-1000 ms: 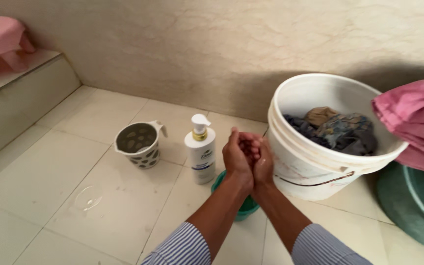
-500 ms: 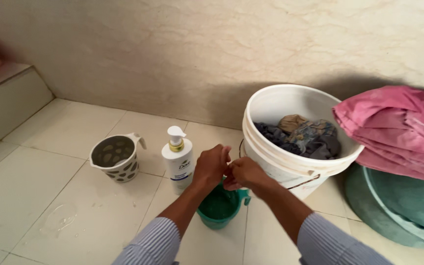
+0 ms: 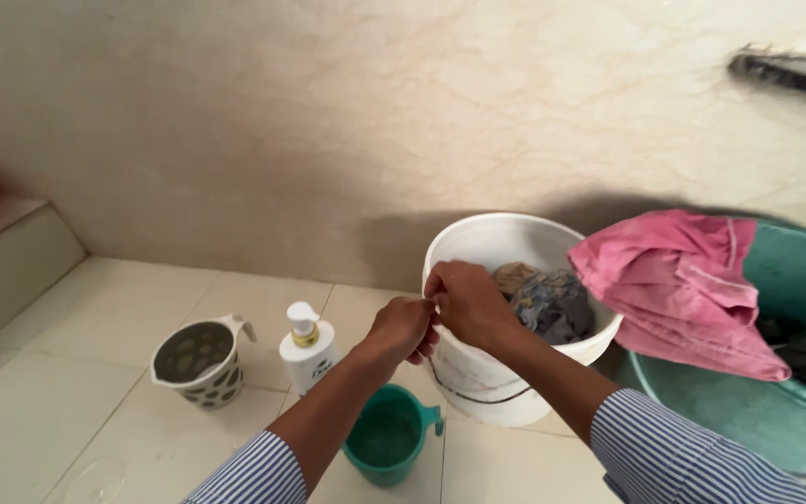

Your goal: The person cleans a corner bathroom shelf by hand. They wipe the shelf surface, handle a small green cup, and rub the shelf with a reddish stone-like object. The person also moves a green tube and a white bottle on the floor.

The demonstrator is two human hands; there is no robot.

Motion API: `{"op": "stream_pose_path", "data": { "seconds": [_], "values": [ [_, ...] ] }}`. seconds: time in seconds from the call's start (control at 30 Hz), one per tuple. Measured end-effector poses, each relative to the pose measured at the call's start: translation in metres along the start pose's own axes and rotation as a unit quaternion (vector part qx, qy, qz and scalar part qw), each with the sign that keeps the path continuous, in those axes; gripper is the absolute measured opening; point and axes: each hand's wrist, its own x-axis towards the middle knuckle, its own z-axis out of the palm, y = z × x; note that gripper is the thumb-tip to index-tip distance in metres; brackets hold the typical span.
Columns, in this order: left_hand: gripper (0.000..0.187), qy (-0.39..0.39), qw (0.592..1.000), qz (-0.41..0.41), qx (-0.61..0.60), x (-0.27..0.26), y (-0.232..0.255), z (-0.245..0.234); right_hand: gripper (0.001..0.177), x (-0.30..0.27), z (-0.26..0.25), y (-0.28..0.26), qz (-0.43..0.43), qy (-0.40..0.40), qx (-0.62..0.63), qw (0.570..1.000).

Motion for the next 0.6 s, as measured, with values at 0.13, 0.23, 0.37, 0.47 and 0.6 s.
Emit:
{"op": "stream_pose_path", "data": {
  "seconds": [0.13,0.23,0.37,0.47,0.6],
  "values": [
    [0.03,0.001,0.993,0.06,-0.098,-0.001,0.039,0.016,0.006,0.007,-0.036,0.003,-0.086,0.096,-0.016,0.992],
    [0.038,0.021,0.985,0.153,-0.075,-0.002,0.071,0.027,0.006,0.013,-0.065,0.011,-0.145,0.128,-0.016,0.981],
    [0.039,0.075,0.936,0.342,0.037,-0.004,0.111,0.048,0.011,0.013,-0.1,0.014,-0.105,0.114,0.036,0.987],
    [0.034,0.138,0.854,0.486,0.121,-0.01,0.133,0.065,0.018,0.007,-0.133,0.016,-0.048,0.179,-0.058,0.981],
    [0.026,0.139,0.809,0.552,0.145,-0.016,0.163,0.092,0.024,0.008,-0.173,0.026,0.064,0.239,-0.133,0.96]
  ]
}}
